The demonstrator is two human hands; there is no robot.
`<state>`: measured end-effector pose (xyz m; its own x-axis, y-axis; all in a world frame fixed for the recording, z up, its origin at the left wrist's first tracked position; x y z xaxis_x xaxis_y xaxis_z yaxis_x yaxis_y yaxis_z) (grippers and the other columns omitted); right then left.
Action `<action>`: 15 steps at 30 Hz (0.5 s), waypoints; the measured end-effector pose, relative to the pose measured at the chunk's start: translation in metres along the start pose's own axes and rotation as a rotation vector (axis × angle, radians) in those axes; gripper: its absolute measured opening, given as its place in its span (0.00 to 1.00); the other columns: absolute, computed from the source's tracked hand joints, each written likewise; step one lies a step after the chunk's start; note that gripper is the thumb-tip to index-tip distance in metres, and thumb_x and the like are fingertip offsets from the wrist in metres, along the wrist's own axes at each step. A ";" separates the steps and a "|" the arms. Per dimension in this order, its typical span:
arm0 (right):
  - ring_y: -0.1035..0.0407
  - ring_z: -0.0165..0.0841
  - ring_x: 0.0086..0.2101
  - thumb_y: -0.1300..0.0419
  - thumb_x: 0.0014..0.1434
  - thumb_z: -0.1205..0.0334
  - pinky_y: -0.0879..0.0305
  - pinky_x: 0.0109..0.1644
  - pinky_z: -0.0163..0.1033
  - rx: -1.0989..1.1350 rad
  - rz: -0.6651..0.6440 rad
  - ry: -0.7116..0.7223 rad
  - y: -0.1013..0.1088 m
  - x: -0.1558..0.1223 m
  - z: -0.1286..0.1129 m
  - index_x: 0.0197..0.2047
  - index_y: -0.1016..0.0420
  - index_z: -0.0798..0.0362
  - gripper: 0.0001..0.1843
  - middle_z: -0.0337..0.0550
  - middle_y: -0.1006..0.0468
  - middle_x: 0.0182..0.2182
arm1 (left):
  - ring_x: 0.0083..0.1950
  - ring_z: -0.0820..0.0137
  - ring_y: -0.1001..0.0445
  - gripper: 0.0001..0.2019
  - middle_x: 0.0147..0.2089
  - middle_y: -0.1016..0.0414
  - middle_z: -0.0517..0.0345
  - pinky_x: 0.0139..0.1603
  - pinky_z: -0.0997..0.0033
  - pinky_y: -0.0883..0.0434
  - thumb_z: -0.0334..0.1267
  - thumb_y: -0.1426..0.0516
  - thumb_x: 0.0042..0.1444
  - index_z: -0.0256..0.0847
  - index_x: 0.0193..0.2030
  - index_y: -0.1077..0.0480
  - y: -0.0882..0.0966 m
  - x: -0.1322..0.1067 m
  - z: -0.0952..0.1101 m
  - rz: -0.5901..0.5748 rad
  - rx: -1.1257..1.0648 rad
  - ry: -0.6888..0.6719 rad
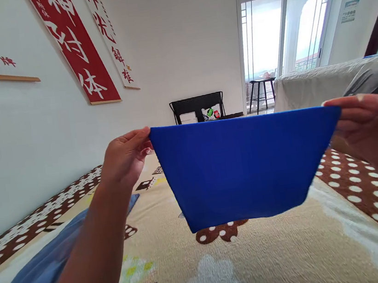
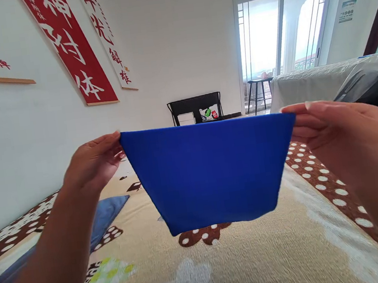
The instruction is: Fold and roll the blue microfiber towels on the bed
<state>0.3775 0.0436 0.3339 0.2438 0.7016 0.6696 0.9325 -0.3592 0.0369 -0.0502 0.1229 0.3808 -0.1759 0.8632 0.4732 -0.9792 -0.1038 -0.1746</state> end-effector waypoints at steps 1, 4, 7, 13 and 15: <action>0.26 0.29 0.41 0.41 0.60 0.48 0.27 0.50 0.42 0.077 0.014 -0.054 -0.008 0.009 -0.006 0.53 0.27 0.63 0.28 0.58 0.27 0.46 | 0.32 0.75 0.34 0.13 0.31 0.29 0.57 0.32 0.73 0.41 0.40 0.29 0.44 0.35 0.31 0.25 0.003 -0.002 0.008 0.025 0.009 -0.009; 0.27 0.24 0.39 0.34 0.53 0.51 0.28 0.52 0.38 0.128 0.036 -0.101 -0.026 0.026 -0.012 0.55 0.30 0.66 0.33 0.56 0.27 0.45 | 0.31 0.77 0.37 0.14 0.30 0.31 0.59 0.33 0.72 0.43 0.38 0.28 0.43 0.34 0.32 0.25 0.010 -0.006 0.022 0.106 0.036 -0.041; 0.28 0.24 0.41 0.35 0.54 0.49 0.29 0.53 0.36 0.096 -0.053 -0.080 -0.037 0.038 -0.010 0.60 0.33 0.67 0.38 0.57 0.28 0.47 | 0.35 0.75 0.36 0.18 0.35 0.29 0.58 0.37 0.70 0.43 0.39 0.27 0.41 0.35 0.35 0.25 0.018 -0.008 0.027 0.185 0.070 -0.045; 0.28 0.24 0.41 0.35 0.51 0.45 0.29 0.52 0.34 0.043 -0.090 -0.140 -0.051 0.064 -0.003 0.60 0.34 0.72 0.45 0.61 0.30 0.49 | 0.46 0.67 0.32 0.22 0.49 0.25 0.52 0.53 0.58 0.43 0.43 0.26 0.40 0.34 0.38 0.25 0.027 0.000 0.027 0.248 0.160 -0.002; 0.28 0.23 0.39 0.35 0.50 0.44 0.29 0.51 0.33 0.024 -0.103 -0.173 -0.059 0.070 0.006 0.62 0.36 0.71 0.46 0.59 0.29 0.48 | 0.47 0.66 0.31 0.23 0.49 0.24 0.53 0.54 0.57 0.44 0.44 0.26 0.38 0.34 0.37 0.25 0.029 0.007 0.018 0.275 0.184 0.021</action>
<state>0.3409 0.1174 0.3739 0.1869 0.8297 0.5260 0.9604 -0.2670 0.0799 -0.0817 0.1168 0.3949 -0.4355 0.8007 0.4114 -0.8978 -0.4196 -0.1337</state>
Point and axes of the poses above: each hand's wrist, its own x-axis towards the middle knuckle, its own y-axis out of the back of the hand, z = x × y, the point moved 1 cm from there along x, towards the middle knuckle
